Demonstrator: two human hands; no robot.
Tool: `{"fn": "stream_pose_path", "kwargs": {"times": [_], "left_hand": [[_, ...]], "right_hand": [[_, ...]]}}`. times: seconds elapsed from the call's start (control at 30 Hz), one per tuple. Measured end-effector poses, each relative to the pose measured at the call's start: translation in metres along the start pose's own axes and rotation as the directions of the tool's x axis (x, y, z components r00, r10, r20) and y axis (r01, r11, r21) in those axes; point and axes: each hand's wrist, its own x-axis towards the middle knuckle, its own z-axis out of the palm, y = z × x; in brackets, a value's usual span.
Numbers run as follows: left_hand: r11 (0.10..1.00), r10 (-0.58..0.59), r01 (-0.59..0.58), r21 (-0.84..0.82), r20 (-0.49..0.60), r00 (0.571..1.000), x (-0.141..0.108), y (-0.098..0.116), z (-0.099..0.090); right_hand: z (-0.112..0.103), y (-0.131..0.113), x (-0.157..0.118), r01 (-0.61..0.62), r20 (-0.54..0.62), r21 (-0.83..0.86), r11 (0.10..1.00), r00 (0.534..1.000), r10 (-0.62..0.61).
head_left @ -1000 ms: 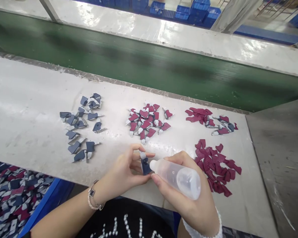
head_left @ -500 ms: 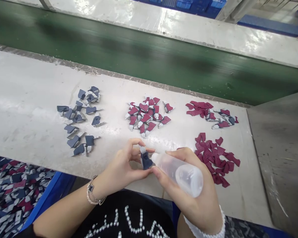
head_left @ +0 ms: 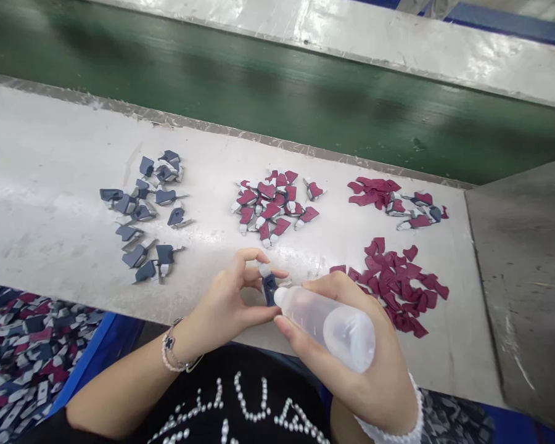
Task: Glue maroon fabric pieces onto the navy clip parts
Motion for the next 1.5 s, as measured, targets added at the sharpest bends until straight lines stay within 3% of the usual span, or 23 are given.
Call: {"fn": "stream_pose_path", "kwargs": {"times": [0.23,0.4,0.57,0.77,0.97,1.13,1.37,1.5], "left_hand": [[1.000,0.011,-0.011,0.019,0.017,1.000,-0.001,0.001,-0.001],[1.000,0.003,-0.004,0.025,0.017,1.000,0.000,0.000,-0.002],[0.998,0.025,-0.026,0.052,0.027,0.999,0.001,0.001,-0.001],[0.989,0.038,-0.032,0.143,-0.042,0.998,-0.002,0.000,-0.004],[0.980,0.026,-0.023,0.199,-0.016,1.000,-0.005,0.000,-0.006],[0.970,0.060,-0.047,0.240,-0.044,0.997,-0.004,0.001,-0.006],[0.953,0.138,-0.102,0.286,-0.108,0.985,-0.002,0.004,-0.002],[0.949,0.122,-0.077,0.305,-0.134,0.983,-0.004,0.004,-0.001]], "right_hand": [[-0.002,-0.002,0.002,0.008,-0.018,0.051,0.999,1.000,-0.007],[-0.004,-0.003,0.002,-0.006,0.072,0.011,1.000,0.997,0.005],[-0.004,-0.002,0.002,-0.010,0.023,0.032,0.999,1.000,0.010],[-0.009,-0.004,0.001,0.002,0.131,0.018,1.000,0.991,-0.004],[-0.008,-0.004,0.000,-0.024,0.100,0.036,0.999,0.995,0.021],[-0.011,-0.006,0.000,-0.011,0.158,-0.009,1.000,0.987,0.012],[-0.014,-0.008,-0.003,-0.026,0.027,-0.058,0.998,0.999,0.028],[-0.013,-0.009,-0.005,0.024,0.099,-0.099,0.995,0.995,-0.014]]}}
